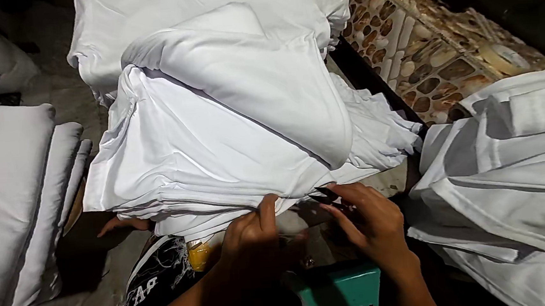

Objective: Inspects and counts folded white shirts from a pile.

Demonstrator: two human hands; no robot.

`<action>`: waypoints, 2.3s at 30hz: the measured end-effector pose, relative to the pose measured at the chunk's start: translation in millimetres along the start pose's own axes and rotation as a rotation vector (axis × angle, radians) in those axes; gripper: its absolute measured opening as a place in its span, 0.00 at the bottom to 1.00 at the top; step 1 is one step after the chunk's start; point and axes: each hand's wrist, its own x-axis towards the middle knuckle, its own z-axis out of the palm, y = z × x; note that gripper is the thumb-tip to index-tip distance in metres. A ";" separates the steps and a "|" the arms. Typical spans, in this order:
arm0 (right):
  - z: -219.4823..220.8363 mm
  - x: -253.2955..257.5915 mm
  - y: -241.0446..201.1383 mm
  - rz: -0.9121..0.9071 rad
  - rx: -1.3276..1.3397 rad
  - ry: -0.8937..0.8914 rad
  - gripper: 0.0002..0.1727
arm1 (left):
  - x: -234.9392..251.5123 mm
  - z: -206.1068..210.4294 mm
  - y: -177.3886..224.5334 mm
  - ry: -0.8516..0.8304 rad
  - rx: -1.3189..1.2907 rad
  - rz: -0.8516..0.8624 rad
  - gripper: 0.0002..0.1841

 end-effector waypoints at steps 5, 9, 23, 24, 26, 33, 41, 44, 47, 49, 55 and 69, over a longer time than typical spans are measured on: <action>3.6 -3.9 -5.1 0.036 0.029 0.043 0.15 | 2.2 14.5 1.2 0.119 0.248 -0.005 0.12; 10.9 -7.2 -8.2 0.034 0.056 0.034 0.16 | 1.9 24.1 -6.8 0.134 0.092 0.066 0.10; 22.9 16.3 -7.4 -0.142 -0.007 0.089 0.12 | -4.3 23.0 -19.5 0.089 -0.502 0.356 0.12; 24.5 19.6 -6.3 -0.138 -0.039 0.103 0.13 | -5.0 23.8 -21.2 0.087 -0.491 0.367 0.12; 26.8 24.7 -5.3 -0.119 -0.093 0.115 0.14 | -6.6 23.8 -22.8 0.088 -0.492 0.382 0.12; 8.7 11.5 -8.3 -0.092 -0.077 0.088 0.14 | -28.2 17.0 -5.0 0.163 -0.992 -0.293 0.06; 15.9 -0.1 -22.7 -0.174 -0.025 0.000 0.10 | -34.9 12.2 12.4 0.074 -1.306 -0.644 0.10; 19.0 3.5 -24.9 -0.206 -0.016 -0.003 0.10 | -41.5 16.0 8.5 0.111 -0.948 -0.359 0.08; 21.7 8.9 -27.6 -0.225 -0.002 -0.011 0.10 | -42.4 19.1 1.6 0.142 -0.735 -0.164 0.12; 24.4 12.1 -28.2 -0.212 -0.033 0.007 0.11 | -40.4 19.0 -1.3 0.145 -0.615 -0.056 0.12; 22.0 20.5 -18.7 -0.087 -0.032 0.071 0.15 | -52.4 15.7 -8.0 0.113 -0.374 0.125 0.09; 16.9 65.6 -1.7 0.226 0.485 0.185 0.08 | -61.3 1.1 -4.3 -0.087 -0.011 0.216 0.10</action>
